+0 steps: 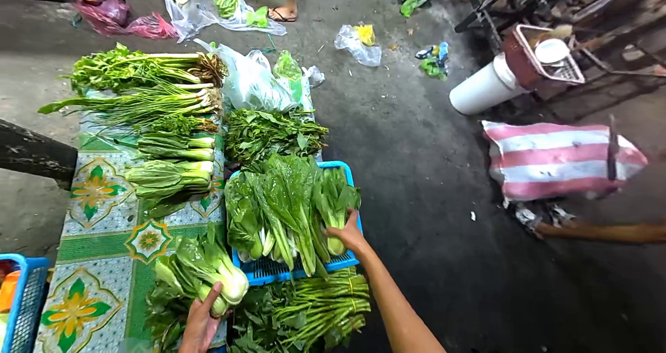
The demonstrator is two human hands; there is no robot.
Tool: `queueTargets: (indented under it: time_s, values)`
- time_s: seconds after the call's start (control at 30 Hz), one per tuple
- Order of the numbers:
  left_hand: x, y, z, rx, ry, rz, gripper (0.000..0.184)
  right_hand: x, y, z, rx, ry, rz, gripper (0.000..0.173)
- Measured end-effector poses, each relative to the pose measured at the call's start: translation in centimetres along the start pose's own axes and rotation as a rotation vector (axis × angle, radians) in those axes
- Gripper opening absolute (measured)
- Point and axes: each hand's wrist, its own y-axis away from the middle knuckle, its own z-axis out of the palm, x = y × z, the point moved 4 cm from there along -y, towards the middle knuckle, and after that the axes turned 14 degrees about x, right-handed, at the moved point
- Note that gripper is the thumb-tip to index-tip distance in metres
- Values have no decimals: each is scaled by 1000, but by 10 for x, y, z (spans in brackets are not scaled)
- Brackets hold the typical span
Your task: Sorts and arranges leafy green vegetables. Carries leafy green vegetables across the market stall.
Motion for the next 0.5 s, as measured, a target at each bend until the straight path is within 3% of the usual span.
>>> queueTargets:
  time_s: [0.13, 0.23, 0.3, 0.37, 0.43, 0.47, 0.5]
  values:
    - [-14, 5, 11, -53, -83, 42, 53, -39, 77, -13, -96, -84, -84, 120]
    - [-29, 19, 33, -131, -100, 1, 64, -51, 139, 11, -263, 0, -138, 126]
    - [-32, 36, 47, -168, -144, -53, 53, -45, 161, 39, -317, 176, -231, 132]
    - [-30, 47, 53, -167, -263, -117, 27, -41, 174, 60, -308, 447, -346, 138]
    - [-36, 42, 44, -252, -188, -160, 8, -42, 179, 68, -259, 566, -406, 141]
    - [-40, 37, 36, -343, -83, -174, 22, -43, 180, 71, -235, 590, -428, 141]
    - [-43, 33, 30, -415, 12, -203, 53, -44, 182, 73, -212, 614, -453, 139]
